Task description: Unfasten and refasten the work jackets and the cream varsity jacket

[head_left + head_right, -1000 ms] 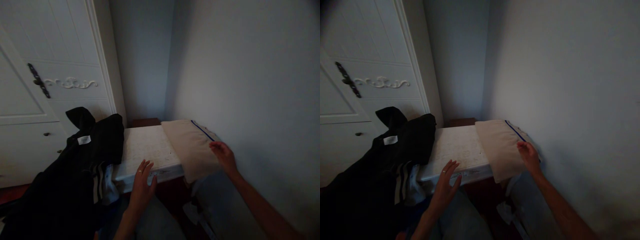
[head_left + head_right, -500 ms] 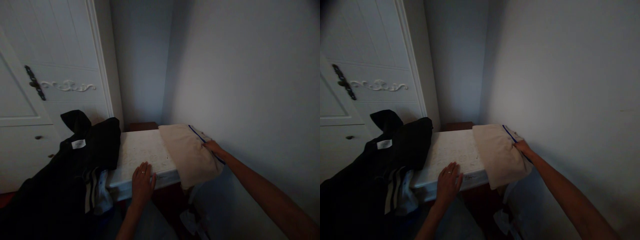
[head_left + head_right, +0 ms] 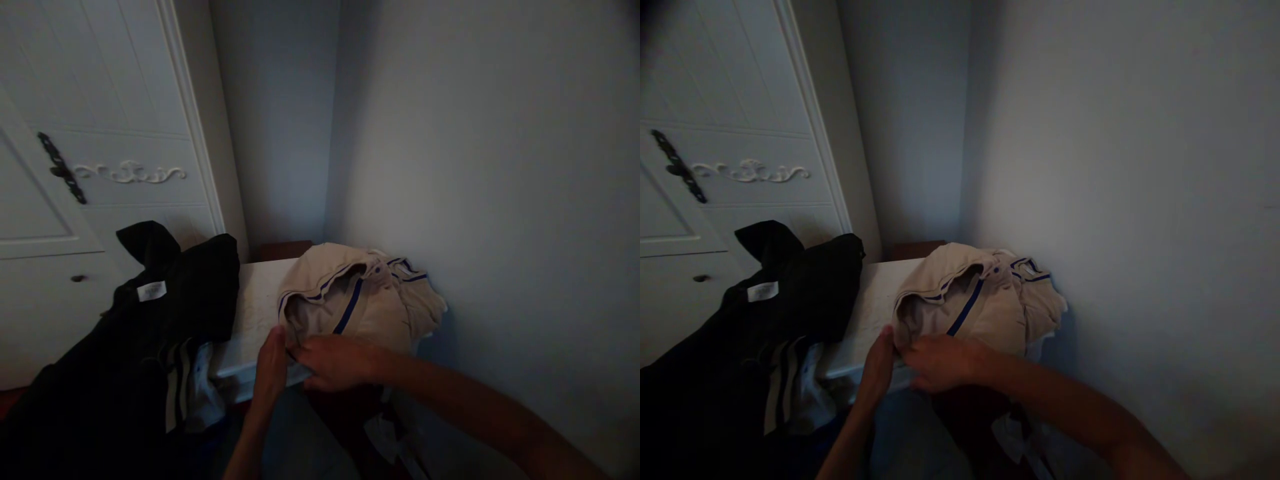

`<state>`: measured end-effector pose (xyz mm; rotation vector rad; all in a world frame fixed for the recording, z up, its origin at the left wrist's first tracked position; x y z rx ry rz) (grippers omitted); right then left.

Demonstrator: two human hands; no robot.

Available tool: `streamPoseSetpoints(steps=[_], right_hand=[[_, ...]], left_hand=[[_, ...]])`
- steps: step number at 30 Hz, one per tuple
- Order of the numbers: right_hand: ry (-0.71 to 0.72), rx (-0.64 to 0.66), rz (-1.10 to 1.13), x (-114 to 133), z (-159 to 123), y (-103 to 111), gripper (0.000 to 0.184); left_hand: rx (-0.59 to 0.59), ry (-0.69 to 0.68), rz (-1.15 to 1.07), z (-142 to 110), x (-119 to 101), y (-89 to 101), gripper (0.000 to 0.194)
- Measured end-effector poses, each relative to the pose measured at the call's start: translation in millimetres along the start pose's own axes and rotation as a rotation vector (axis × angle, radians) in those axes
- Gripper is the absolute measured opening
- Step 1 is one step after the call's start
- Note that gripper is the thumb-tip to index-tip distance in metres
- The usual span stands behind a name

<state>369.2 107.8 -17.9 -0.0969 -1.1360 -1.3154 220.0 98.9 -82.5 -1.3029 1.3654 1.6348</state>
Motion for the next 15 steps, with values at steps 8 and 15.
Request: streamPoseSetpoints(steps=[8,15], right_hand=[[0.191,0.061,-0.558,-8.3,-9.7,84.4,0.05],[-0.397,-0.169,-0.736,-119.3,-39.8,176.6,0.089]], left_hand=[[-0.091,0.068,0.036,-0.1,0.4,-0.1,0.074],[-0.143,0.058,0.127,-0.7,1.3,0.9,0.07]])
Point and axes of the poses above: each hand's wrist, its own z-axis towards the middle knuckle, its own y-axis out of the back of the hand, x = y × z, the point moved 5 cm from there along z, towards the middle knuckle, and after that the axes turned 12 degrees about y, right-handed, at the moved point
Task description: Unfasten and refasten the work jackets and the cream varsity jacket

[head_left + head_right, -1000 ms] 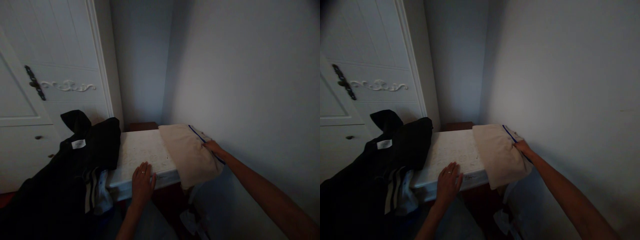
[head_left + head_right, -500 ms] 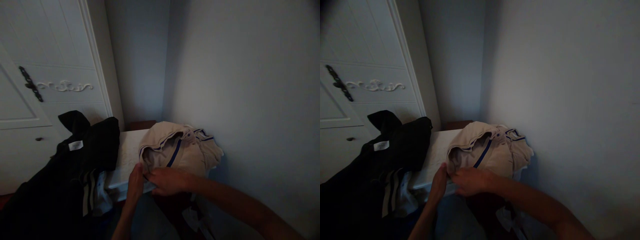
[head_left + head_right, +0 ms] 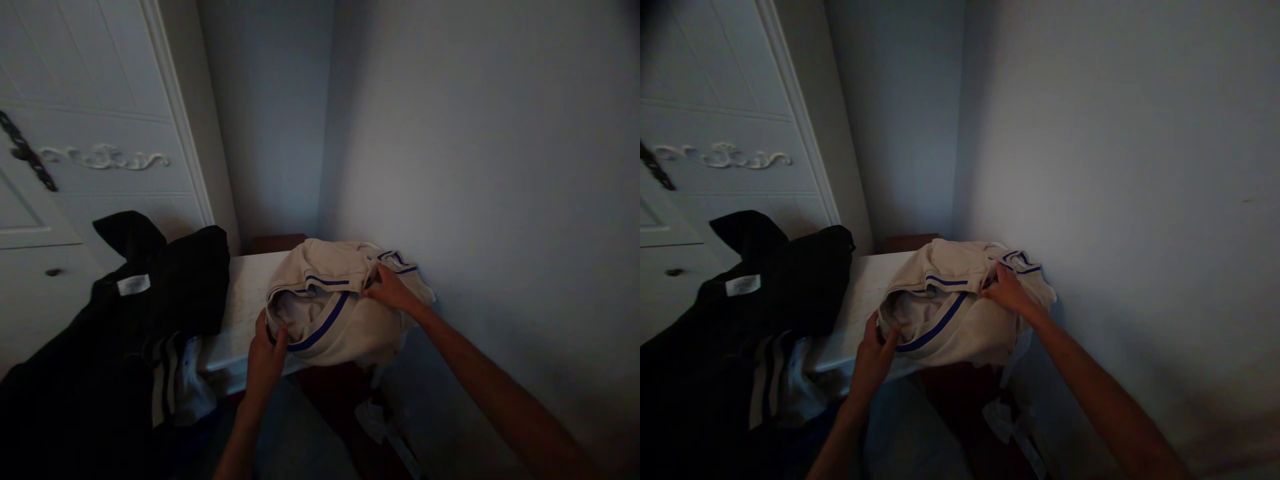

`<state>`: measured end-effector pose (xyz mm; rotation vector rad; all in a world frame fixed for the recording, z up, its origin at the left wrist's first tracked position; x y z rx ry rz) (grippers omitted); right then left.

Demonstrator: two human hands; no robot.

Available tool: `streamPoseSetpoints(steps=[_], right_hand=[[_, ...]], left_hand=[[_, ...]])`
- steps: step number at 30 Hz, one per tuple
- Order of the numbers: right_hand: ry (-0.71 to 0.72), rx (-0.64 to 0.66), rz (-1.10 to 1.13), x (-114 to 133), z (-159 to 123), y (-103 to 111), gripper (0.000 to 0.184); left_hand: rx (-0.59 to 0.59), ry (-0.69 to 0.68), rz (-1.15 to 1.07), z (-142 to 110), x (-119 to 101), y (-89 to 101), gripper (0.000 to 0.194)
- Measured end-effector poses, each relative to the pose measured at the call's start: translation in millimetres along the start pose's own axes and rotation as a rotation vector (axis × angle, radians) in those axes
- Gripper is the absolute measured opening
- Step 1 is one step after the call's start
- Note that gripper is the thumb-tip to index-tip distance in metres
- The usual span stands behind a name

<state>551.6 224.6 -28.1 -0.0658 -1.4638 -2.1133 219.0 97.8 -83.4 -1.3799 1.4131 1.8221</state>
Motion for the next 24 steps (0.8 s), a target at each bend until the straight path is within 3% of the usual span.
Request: streamPoseSetpoints(steps=[4,11,14,16,17,20,22,24], right_hand=[[0.001,-0.007,0.097,-11.2,-5.6,-17.6,0.075],[0.006,-0.027,0.014,20.5,4.1,-24.2,0.065],[0.022,-0.078,-0.051,31.2,12.4,-26.9,0.053],[0.044,-0.12,-0.063,36.3,17.0,-30.9,0.047],[0.059,-0.135,-0.057,38.6,19.1,-33.3,0.046],[0.124,-0.151,-0.01,46.9,25.3,-39.2,0.037],[0.16,-0.138,0.015,53.5,28.8,-41.2,0.025],[0.196,-0.148,0.089,61.3,30.7,-40.7,0.019]], left_hand=[[-0.039,-0.087,0.011,-2.2,-2.7,-1.3,0.067],[-0.018,-0.105,0.055,-0.3,-3.0,-6.2,0.064],[-0.203,-0.258,0.113,-11.2,-24.6,-3.5,0.068],[-0.349,-0.43,0.115,-24.2,-48.9,-3.5,0.063],[-0.368,-0.504,0.097,-29.2,-61.3,-6.5,0.057],[-0.18,-0.556,0.014,-24.9,-89.3,-27.9,0.038],[-0.009,-0.449,-0.033,-7.7,-95.2,-46.5,0.029],[0.08,-0.31,-0.06,13.3,-91.2,-61.3,0.025]])
Point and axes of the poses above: each hand's wrist, its own z-axis towards the middle knuckle, its own y-axis out of the back of the hand, x = y × z, the point moved 5 cm from there along z, towards the middle knuckle, and after that the axes turned 12 degrees about y, right-handed, at the moved point
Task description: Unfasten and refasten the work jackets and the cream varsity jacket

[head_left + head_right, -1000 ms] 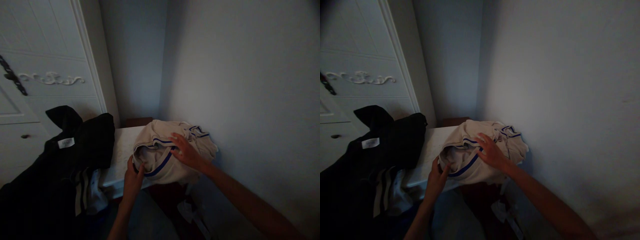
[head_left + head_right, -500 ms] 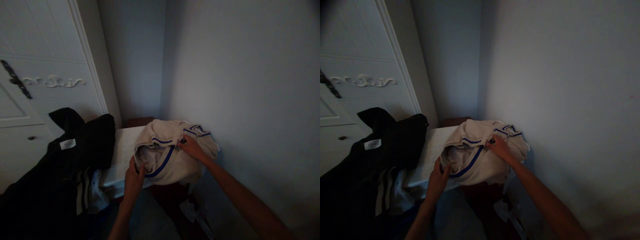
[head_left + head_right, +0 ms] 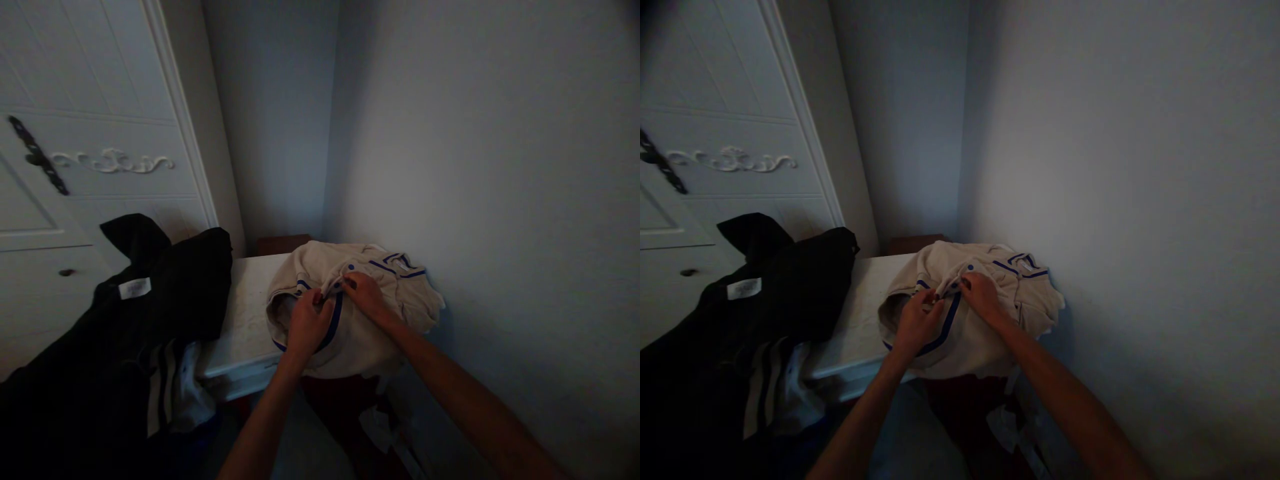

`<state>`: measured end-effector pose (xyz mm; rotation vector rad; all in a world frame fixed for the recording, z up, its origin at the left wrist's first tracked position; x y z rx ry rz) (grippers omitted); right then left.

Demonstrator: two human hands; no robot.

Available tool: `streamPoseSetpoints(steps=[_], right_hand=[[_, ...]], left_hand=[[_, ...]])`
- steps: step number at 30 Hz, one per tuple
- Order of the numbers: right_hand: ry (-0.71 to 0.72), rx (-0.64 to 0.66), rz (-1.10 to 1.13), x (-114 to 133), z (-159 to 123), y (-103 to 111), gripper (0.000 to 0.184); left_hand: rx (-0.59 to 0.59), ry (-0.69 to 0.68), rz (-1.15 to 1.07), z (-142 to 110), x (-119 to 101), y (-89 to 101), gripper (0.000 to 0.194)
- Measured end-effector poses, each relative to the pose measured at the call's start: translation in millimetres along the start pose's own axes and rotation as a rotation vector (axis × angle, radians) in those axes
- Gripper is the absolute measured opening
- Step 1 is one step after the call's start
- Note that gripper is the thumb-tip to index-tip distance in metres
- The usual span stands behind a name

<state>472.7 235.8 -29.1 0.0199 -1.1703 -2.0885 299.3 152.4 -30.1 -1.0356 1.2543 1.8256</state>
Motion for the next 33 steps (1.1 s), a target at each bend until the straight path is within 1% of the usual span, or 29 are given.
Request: streamPoseSetpoints(steps=[2,3,5,7,10,12,13,15,17,18,19,20,21,22,24,28,31,33], right_hand=[[0.033,-0.068,0.155,9.2,1.5,2.0,0.017],[0.045,-0.109,0.256,14.1,1.5,3.1,0.018],[0.045,-0.153,0.453,22.7,0.7,3.3,0.019],[0.017,-0.128,0.622,28.8,-0.1,-0.5,0.022],[-0.053,-0.056,0.835,31.0,-0.5,-10.8,0.025],[-0.083,-0.026,0.882,29.7,-1.7,-17.3,0.024],[-0.083,-0.038,0.847,29.2,-3.2,-18.5,0.024],[-0.032,-0.119,0.643,32.2,-8.1,-14.6,0.028],[0.092,-0.193,0.361,45.6,-15.0,-6.4,0.047],[0.175,-0.192,0.238,56.0,-18.1,-3.5,0.056],[0.265,-0.159,0.143,67.4,-20.4,-2.5,0.061],[0.349,-0.109,0.079,78.3,-21.8,-2.9,0.062],[0.42,-0.057,0.04,87.8,-22.1,-3.8,0.06],[0.47,-0.013,0.016,95.2,-21.2,-4.8,0.054],[0.496,0.044,-0.015,102.4,-16.1,-6.9,0.042],[0.415,0.108,-0.062,97.7,-4.2,-12.0,0.033],[0.425,0.137,0.021,92.4,-3.3,-15.6,0.029],[0.42,0.103,0.125,88.4,-4.9,-15.7,0.029]], left_hand=[[0.037,0.103,-0.028,14.6,14.7,-7.6,0.028],[0.061,0.131,-0.052,19.0,21.5,-10.0,0.032],[0.118,0.136,-0.151,22.6,31.4,-12.1,0.041],[0.139,0.106,-0.273,21.7,37.6,-9.1,0.043],[0.095,0.082,-0.391,19.4,45.1,2.0,0.042],[0.072,0.087,-0.454,19.2,49.2,8.9,0.041],[0.077,0.103,-0.493,19.4,51.3,10.9,0.041],[0.108,0.172,-0.57,20.1,56.0,11.4,0.042],[0.15,0.237,-0.633,20.4,59.6,9.2,0.044],[0.169,0.252,-0.661,20.6,60.5,7.9,0.044],[0.186,0.259,-0.685,20.8,61.1,6.7,0.044],[0.199,0.261,-0.704,21.2,61.8,5.6,0.042],[0.213,0.263,-0.717,21.6,62.6,4.6,0.04],[0.229,0.266,-0.725,22.0,63.6,3.5,0.04],[0.263,0.274,-0.739,23.0,66.0,1.3,0.038],[0.289,0.287,-0.775,25.0,69.6,-1.6,0.032],[0.269,0.279,-0.8,25.0,69.0,-0.2,0.024],[0.245,0.242,-0.799,23.8,66.4,3.4,0.026]])
Point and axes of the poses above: each hand's wrist, its own z-axis towards the middle knuckle, its own y-axis out of the back of the hand, x = y × z, the point moved 5 cm from there along z, towards the middle knuckle, and after that the axes turned 12 degrees about y, right-handed, at the moved point
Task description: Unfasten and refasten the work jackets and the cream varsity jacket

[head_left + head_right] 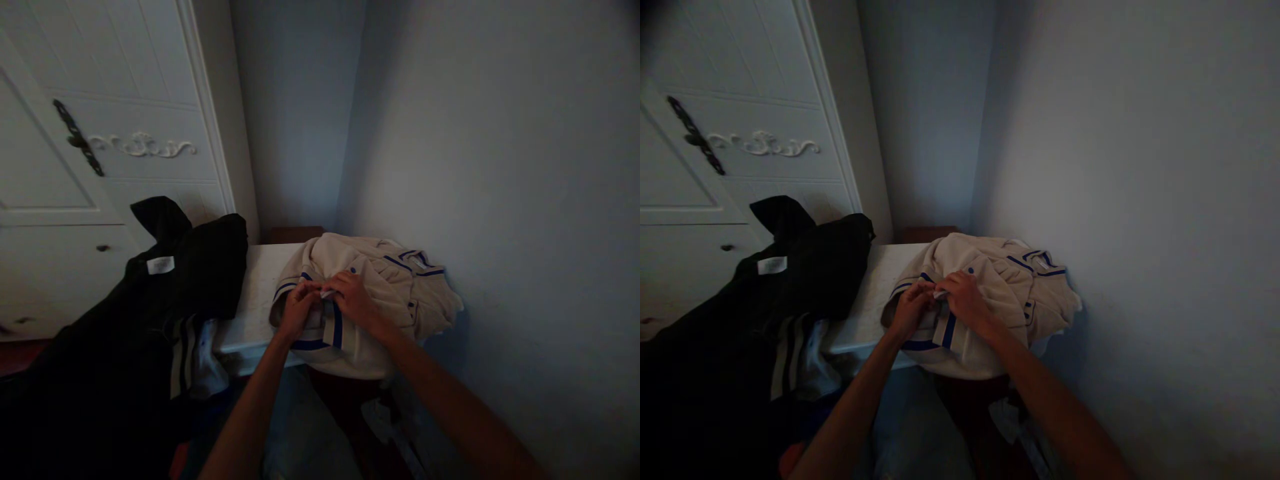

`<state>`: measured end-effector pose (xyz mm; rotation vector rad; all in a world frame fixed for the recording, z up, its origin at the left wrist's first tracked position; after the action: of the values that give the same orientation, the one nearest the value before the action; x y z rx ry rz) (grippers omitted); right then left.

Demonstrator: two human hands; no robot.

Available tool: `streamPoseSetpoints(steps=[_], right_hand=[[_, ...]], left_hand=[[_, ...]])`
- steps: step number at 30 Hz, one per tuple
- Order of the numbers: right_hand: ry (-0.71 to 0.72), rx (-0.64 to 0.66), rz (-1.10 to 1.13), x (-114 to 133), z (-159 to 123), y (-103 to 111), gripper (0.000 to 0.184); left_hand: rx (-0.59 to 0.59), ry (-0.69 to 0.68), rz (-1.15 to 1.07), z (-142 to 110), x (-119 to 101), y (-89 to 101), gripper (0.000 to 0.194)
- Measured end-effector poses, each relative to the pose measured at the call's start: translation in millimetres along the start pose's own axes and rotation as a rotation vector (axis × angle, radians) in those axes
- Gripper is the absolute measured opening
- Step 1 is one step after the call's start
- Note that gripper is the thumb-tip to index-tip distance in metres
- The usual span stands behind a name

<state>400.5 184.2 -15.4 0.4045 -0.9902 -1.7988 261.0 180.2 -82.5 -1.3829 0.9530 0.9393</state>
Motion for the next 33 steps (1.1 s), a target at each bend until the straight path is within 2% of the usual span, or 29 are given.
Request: streamPoseSetpoints(steps=[2,4,7,12,19,24,29,33], right_hand=[[-0.018,-0.084,0.08,-3.2,-3.5,1.4,0.027],[-0.043,-0.16,0.155,-5.9,-5.9,2.5,0.023],[-0.068,-0.233,0.251,-8.4,-5.9,4.1,0.017],[-0.031,-0.232,0.339,-8.4,-3.2,5.8,0.014],[-0.113,-0.256,0.493,-21.2,-10.8,5.1,0.006],[-0.118,-0.219,0.59,-26.7,-13.5,2.0,0.006],[-0.131,-0.199,0.554,-26.2,-16.1,-0.5,0.005],[-0.047,-0.184,0.433,-18.9,-15.6,-2.7,0.003]], left_hand=[[0.004,-0.086,0.05,-3.8,-6.1,-0.4,0.037],[0.034,-0.178,0.144,-7.8,-11.5,-2.7,0.038],[0.057,-0.196,0.258,-10.3,-11.0,-4.9,0.035],[-0.007,-0.157,0.286,-10.9,-5.9,-1.8,0.031],[0.075,-0.14,0.285,-13.7,-9.4,-6.6,0.032],[0.077,-0.168,0.292,-16.1,-15.6,-10.1,0.027],[0.034,-0.161,0.366,-16.9,-16.4,-12.3,0.028],[-0.052,-0.103,0.386,-11.7,-9.3,-8.0,0.031]])
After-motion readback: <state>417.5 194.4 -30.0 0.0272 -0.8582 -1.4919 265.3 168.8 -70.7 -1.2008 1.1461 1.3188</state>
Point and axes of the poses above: each hand's wrist, its own z-axis towards the middle knuckle, its own y-axis out of the back of the hand, x = y × z, the point moved 5 cm from there along z, towards the middle knuckle, and after that the axes turned 12 degrees about y, right-handed, at the moved point
